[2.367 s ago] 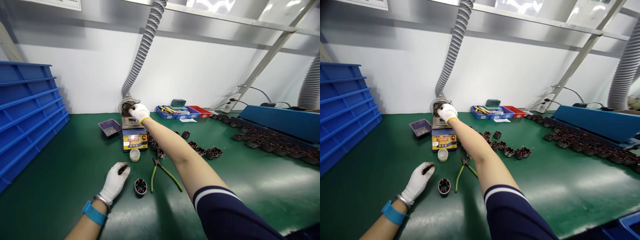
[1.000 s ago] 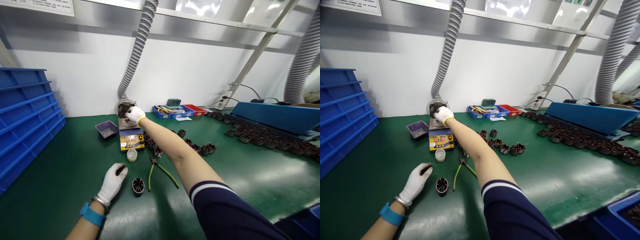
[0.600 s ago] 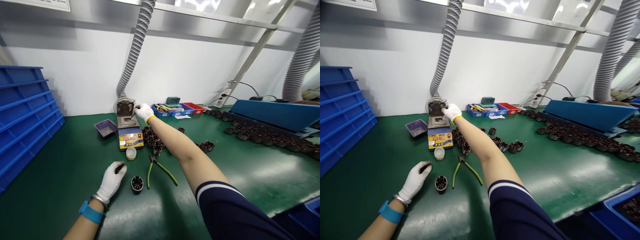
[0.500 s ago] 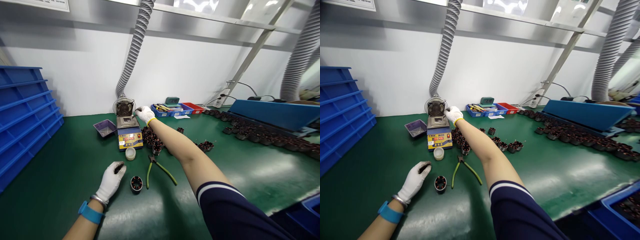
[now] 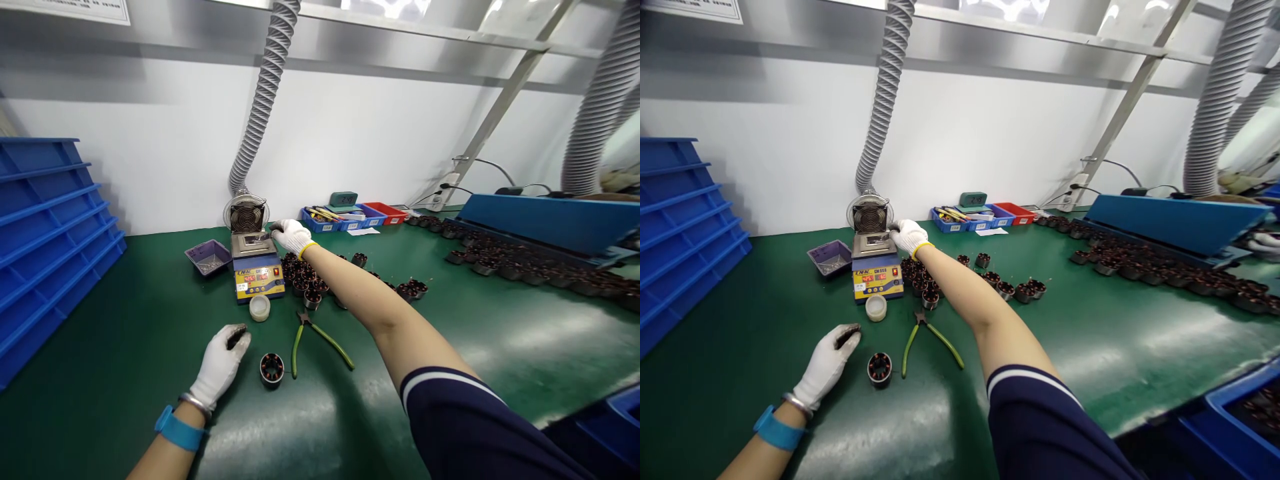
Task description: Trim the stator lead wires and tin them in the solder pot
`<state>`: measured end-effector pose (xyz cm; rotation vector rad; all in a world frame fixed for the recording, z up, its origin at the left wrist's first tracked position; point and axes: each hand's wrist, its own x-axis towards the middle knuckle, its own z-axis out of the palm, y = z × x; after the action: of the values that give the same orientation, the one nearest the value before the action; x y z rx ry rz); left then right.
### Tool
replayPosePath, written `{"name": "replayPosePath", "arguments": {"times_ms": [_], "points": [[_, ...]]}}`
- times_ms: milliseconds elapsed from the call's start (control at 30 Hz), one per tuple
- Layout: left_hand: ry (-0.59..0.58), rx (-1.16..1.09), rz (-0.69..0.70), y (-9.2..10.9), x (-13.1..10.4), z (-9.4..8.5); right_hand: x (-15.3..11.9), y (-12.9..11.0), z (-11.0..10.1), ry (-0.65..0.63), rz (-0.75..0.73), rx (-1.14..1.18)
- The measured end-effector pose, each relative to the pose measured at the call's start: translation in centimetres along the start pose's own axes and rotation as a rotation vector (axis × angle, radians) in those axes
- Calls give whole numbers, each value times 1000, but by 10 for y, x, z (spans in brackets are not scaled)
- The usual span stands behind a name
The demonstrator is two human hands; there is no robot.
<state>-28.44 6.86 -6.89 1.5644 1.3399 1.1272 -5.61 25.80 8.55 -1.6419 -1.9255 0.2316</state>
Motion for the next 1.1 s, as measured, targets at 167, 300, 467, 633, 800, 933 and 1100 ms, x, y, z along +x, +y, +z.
{"name": "replayPosePath", "arguments": {"times_ms": [167,300,467,633,800,933,1100], "points": [[-3,2,-4,0,0,0,-4,-3,-1,-12,57,40],[-3,-1,-5,1,0,0,-8,1,2,-14,123,135],[4,-6,-2,1,0,0,-17,11,14,-52,212,291],[9,-6,5,1,0,-1,-23,17,28,-75,255,428],[12,-9,13,2,0,-1,-26,16,39,-87,295,541],[17,-9,16,2,-1,-2,-28,12,42,-87,328,618],[20,-13,16,1,0,-1,-31,7,42,-87,366,690]]}}
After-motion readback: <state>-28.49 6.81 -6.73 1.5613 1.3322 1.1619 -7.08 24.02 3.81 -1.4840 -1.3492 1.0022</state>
